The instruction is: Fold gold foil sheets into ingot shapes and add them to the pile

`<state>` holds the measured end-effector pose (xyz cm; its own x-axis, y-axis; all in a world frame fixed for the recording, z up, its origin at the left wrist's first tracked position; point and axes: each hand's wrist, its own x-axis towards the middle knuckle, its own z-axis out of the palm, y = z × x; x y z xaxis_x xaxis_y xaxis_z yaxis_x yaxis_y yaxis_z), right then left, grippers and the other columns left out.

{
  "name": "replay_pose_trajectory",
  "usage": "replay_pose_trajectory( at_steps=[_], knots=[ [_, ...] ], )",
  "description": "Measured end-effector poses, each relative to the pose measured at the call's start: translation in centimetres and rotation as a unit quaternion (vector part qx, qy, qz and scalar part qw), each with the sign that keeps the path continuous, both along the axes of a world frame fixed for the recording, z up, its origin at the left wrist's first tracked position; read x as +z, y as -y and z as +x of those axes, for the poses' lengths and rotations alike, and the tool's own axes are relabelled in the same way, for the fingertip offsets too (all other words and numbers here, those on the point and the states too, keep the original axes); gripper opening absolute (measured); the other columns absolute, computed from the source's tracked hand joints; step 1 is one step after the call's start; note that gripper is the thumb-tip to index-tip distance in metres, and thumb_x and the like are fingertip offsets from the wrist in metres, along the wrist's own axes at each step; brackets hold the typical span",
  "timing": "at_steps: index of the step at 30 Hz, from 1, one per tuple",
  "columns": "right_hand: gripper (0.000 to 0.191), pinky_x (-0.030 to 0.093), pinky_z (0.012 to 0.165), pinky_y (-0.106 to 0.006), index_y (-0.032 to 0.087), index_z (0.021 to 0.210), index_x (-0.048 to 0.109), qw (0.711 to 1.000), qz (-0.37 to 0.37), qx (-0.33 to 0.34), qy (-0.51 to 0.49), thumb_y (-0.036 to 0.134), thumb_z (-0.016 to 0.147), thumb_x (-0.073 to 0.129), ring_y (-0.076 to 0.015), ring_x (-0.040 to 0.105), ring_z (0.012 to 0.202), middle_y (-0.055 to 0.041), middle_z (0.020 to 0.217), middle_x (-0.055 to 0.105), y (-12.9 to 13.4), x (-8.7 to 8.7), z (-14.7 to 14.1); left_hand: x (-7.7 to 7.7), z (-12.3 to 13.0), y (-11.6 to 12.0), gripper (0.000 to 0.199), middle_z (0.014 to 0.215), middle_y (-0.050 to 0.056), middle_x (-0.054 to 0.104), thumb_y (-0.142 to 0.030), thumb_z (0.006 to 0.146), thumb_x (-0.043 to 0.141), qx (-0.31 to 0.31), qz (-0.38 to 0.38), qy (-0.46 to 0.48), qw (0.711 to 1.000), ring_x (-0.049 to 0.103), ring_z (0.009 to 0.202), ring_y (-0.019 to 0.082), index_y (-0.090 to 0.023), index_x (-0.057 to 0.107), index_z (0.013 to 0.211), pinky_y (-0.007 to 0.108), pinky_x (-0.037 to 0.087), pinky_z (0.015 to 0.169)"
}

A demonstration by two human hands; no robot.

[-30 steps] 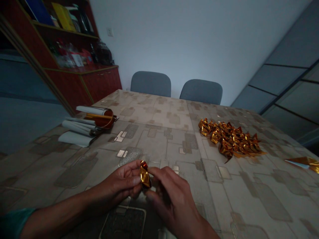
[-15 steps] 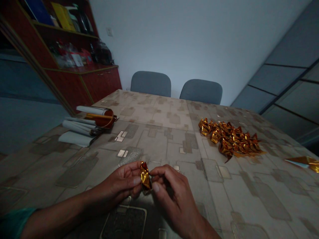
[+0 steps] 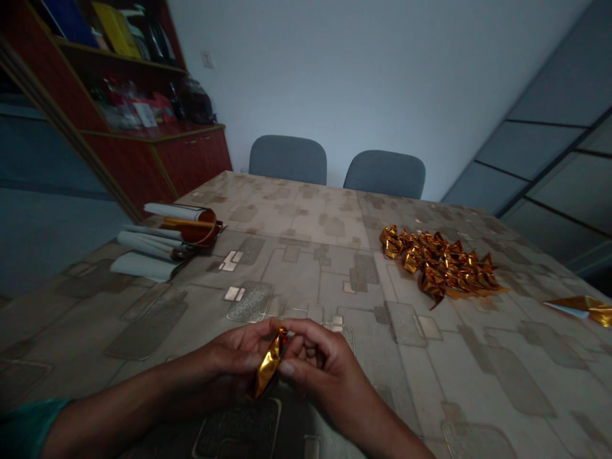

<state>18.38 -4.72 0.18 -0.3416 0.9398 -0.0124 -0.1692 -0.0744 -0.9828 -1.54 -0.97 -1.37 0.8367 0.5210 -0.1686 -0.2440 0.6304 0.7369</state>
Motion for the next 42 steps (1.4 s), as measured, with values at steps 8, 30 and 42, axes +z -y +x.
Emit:
replay_pose_trajectory(
  at_steps=[8,30,42],
  knots=[
    [0.032,0.041,0.055,-0.020,0.022,0.096,0.067,0.999,-0.020,0.012,-0.031,0.044,0.079,0.084,-0.0093,0.048,0.061,0.0035,0.073,0.058,0.0,0.0,-0.2,-0.2,0.1,0.3,0.033,0.089,0.002,0.059,-0.033,0.078,0.085,0.015,-0.068,0.030,0.997,0.056,0.076,0.013,-0.018,0.061,0.095,0.025,0.038,0.069],
    [0.028,0.042,0.055,-0.021,0.022,0.094,0.060,0.991,0.052,-0.109,0.057,0.042,0.084,0.076,-0.0121,0.053,0.063,0.0024,0.075,0.060,-0.4,-0.4,-0.5,-0.6,0.5,-0.1,0.036,0.075,0.000,0.058,-0.048,0.085,0.075,0.176,0.166,-0.121,0.963,0.049,0.067,0.013,-0.017,0.073,0.104,0.026,0.040,0.066],
    [0.015,0.035,0.049,-0.022,0.021,0.104,0.064,0.958,0.135,-0.128,0.216,0.029,0.092,0.062,-0.0120,0.048,0.053,0.0053,0.062,0.054,0.0,-0.3,-0.4,0.3,0.6,0.1,0.037,0.079,0.004,0.067,-0.049,0.082,0.076,0.181,0.165,-0.150,0.958,0.058,0.074,0.018,-0.014,0.076,0.095,0.029,0.046,0.074]
  ],
)
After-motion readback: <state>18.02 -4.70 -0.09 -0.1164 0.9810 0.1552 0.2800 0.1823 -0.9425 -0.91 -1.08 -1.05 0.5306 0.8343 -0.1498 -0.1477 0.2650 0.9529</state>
